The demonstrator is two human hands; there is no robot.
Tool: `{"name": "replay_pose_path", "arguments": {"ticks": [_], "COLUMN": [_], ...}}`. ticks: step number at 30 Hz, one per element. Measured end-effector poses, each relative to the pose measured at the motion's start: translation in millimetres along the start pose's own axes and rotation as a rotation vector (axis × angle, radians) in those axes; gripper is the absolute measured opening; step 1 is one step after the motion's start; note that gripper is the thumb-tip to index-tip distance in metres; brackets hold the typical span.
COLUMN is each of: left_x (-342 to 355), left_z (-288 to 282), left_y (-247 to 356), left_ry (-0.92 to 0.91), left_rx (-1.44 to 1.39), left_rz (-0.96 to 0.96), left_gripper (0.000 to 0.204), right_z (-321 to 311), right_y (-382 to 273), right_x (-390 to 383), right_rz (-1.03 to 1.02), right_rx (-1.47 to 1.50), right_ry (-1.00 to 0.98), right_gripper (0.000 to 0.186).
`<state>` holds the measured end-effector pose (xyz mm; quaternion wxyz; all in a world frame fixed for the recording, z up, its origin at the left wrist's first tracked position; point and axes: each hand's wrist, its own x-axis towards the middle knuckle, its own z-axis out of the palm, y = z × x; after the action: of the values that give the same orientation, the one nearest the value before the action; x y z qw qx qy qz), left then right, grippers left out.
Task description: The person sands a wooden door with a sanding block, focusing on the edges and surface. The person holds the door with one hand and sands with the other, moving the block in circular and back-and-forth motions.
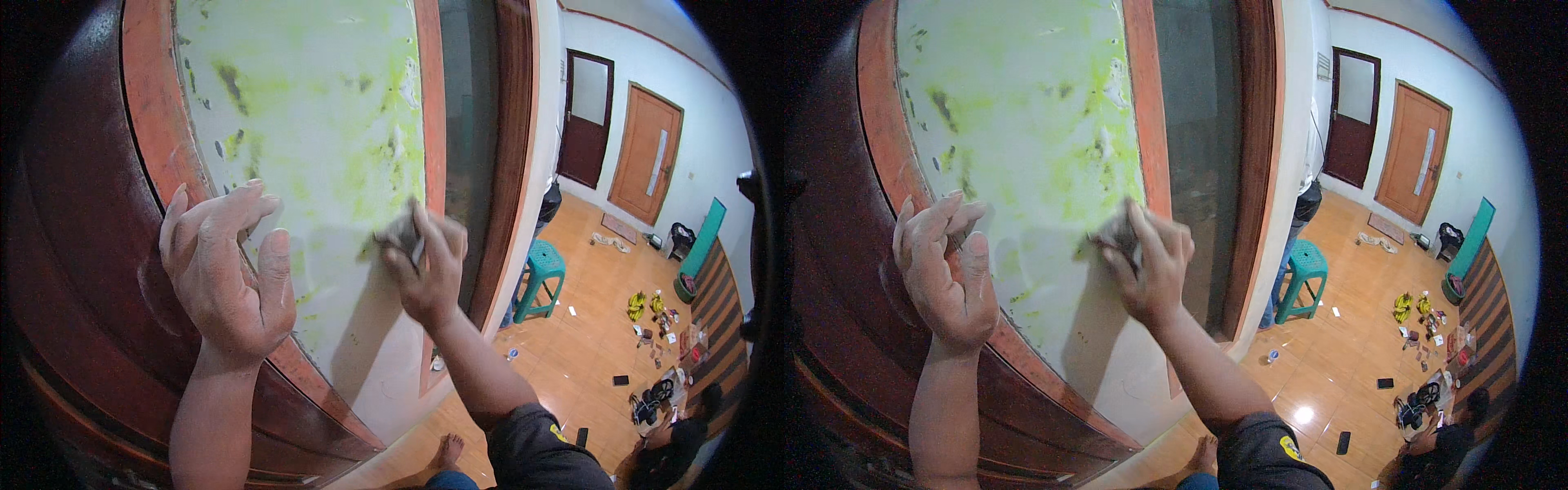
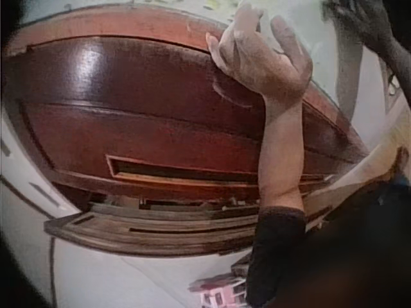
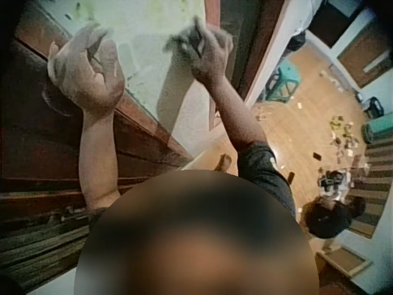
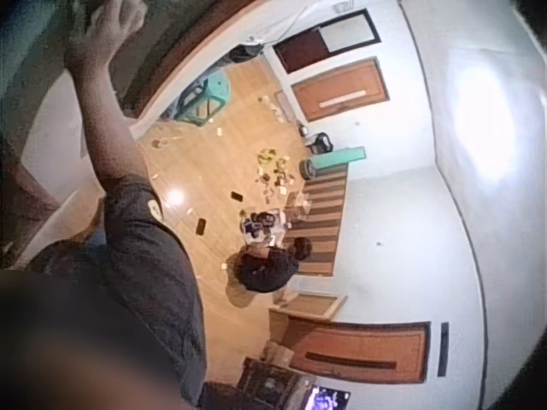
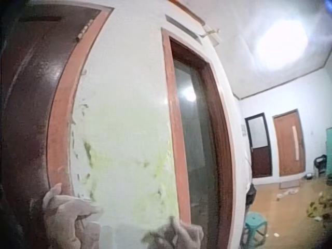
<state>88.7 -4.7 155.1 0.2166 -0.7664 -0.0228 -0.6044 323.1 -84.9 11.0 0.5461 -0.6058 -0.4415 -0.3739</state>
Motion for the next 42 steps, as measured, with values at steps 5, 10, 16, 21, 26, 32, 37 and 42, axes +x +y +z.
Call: {"name": "replay_pose_path", "arguments": {"ticks": [5, 10, 16, 21, 26, 32, 37, 42], "left_x": [-3, -4, -2, -5, -30, -80, -135, -200], "left_z": [6, 10, 11, 10, 26, 41, 59, 81], "left_y": [-1, -6, 5, 18, 36, 61, 89, 130], "left_ry": [0.042, 0.078, -0.047, -0.295, -0.465, -0.607, -0.683, -0.767], "left_rx": [-0.043, -0.012, 0.147, 0.35, 0.444, 0.498, 0.556, 0.411], "left_rz": [0.006, 0.04, 0.102, 0.112, 0.093, 0.039, -0.044, -0.26], "left_gripper": [0.029, 0.029, 0.037, 0.053, 0.064, 0.069, 0.072, 0.064], "right_z": [3, 0, -35, -74, -90, -89, -77, -66], "right_y": [8, 31, 53, 48, 47, 56, 69, 79], "right_x": [-12, -165, -236, -197, -151, -111, -97, -99], "right_rz": [-0.043, 0.152, 0.716, 1.296, 1.394, 1.432, 1.412, 1.427], "right_rx": [0.083, 0.048, 0.329, 1.381, 1.796, 2.037, 2.142, 2.147], "right_ry": [0.056, -0.043, -0.411, -0.556, -0.624, -0.771, -0.896, -0.979], "right_gripper": [0.065, 0.07, 0.062, 0.055, 0.07, 0.075, 0.076, 0.076]}}
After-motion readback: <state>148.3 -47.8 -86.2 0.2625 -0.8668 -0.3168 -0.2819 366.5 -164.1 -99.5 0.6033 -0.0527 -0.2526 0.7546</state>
